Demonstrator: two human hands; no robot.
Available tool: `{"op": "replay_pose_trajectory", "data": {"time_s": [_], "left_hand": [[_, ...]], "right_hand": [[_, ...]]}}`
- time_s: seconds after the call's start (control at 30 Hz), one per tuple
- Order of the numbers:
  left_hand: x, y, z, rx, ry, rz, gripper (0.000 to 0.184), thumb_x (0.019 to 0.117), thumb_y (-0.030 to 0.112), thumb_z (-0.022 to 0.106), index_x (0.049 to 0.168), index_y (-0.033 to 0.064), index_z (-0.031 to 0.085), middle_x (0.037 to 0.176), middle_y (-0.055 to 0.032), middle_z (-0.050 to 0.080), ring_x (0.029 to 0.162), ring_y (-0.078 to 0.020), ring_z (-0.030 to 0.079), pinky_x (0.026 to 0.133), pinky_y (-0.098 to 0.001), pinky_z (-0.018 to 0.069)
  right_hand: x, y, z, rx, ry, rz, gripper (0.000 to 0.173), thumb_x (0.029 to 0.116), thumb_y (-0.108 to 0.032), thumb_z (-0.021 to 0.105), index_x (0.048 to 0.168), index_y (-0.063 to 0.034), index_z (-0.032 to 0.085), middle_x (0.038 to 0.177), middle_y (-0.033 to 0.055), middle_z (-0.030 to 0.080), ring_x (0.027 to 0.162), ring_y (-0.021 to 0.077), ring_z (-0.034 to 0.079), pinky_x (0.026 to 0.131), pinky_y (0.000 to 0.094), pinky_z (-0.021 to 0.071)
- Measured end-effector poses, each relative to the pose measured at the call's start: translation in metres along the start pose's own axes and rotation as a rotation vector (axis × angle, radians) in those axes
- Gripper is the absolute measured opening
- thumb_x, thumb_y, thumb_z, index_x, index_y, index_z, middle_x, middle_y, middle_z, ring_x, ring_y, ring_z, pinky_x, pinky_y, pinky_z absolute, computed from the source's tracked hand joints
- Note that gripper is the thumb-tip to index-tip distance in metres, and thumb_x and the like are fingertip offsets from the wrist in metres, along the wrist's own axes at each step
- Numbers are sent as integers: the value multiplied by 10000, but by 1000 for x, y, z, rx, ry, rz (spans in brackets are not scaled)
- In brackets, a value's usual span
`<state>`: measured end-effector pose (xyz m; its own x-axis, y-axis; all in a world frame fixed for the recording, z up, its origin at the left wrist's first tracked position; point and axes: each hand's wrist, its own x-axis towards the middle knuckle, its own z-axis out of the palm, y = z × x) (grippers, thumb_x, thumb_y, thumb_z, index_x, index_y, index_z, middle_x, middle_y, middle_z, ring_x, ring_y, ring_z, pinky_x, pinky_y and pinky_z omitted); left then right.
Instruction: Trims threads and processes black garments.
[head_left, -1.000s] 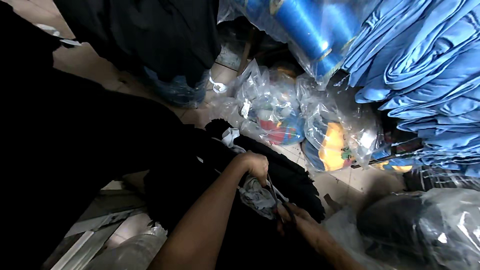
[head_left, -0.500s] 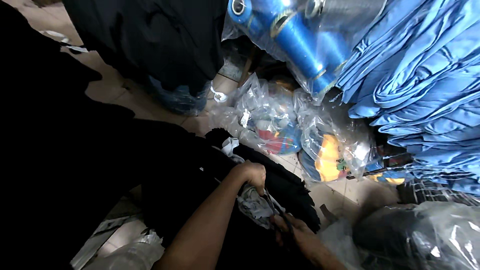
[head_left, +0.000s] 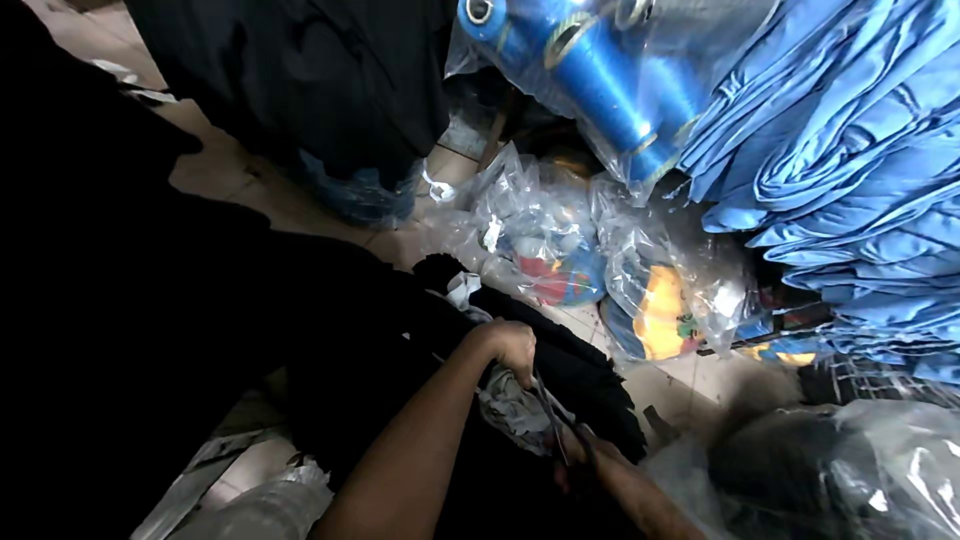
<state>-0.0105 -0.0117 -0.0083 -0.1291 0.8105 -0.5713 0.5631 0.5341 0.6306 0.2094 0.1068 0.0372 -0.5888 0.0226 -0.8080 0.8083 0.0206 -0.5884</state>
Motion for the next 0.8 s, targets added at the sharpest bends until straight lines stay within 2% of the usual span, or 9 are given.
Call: {"op": "replay_pose_trajectory", "data": {"time_s": [0.13,0.3,0.37,0.53,0.7,0.8], "left_hand": [[3,-2,1,30,-6,29,249,901,273,780,924,25,780,1153,-151,688,1110,-331,613,958,-633,429],[5,-1,4,51,8,40,232,883,263,796,864,33,777,1114,-131,696,1088,-318,611,944,-624,421],[2,0,6,90,62,65,224,859,269,818,828,50,782,1050,-114,717,1039,-299,638,918,-609,447],[4,1,7,77,79,36,213,844,283,833,855,72,802,1045,-109,722,1037,-298,645,914,-600,460],[3,6,4,49,15,-27,217,872,263,811,940,57,803,1158,-128,701,1126,-325,622,959,-627,445],[3,2,4,23,29,-5,202,864,254,817,950,71,809,1166,-121,702,1139,-321,618,967,-624,446]], "right_hand": [[8,2,2,22,-18,-10,478,1059,-477,434,1232,-51,568,808,8,640,691,113,632,653,271,546],[8,1,3,10,-27,-51,435,1076,-431,432,1225,-51,582,809,11,664,689,110,645,639,257,550],[9,0,4,13,-29,-45,435,1072,-439,444,1225,-55,578,809,9,657,683,105,641,631,250,547],[3,-3,6,15,23,-36,413,1075,-421,467,1197,-55,615,801,2,659,674,93,632,621,245,541],[2,-1,6,-12,54,-18,332,1071,-357,516,1166,-55,615,780,-11,649,641,67,610,594,218,516],[-1,-4,7,-1,88,-25,311,1061,-356,541,1107,-63,635,734,-19,643,590,51,586,549,197,485]]}}
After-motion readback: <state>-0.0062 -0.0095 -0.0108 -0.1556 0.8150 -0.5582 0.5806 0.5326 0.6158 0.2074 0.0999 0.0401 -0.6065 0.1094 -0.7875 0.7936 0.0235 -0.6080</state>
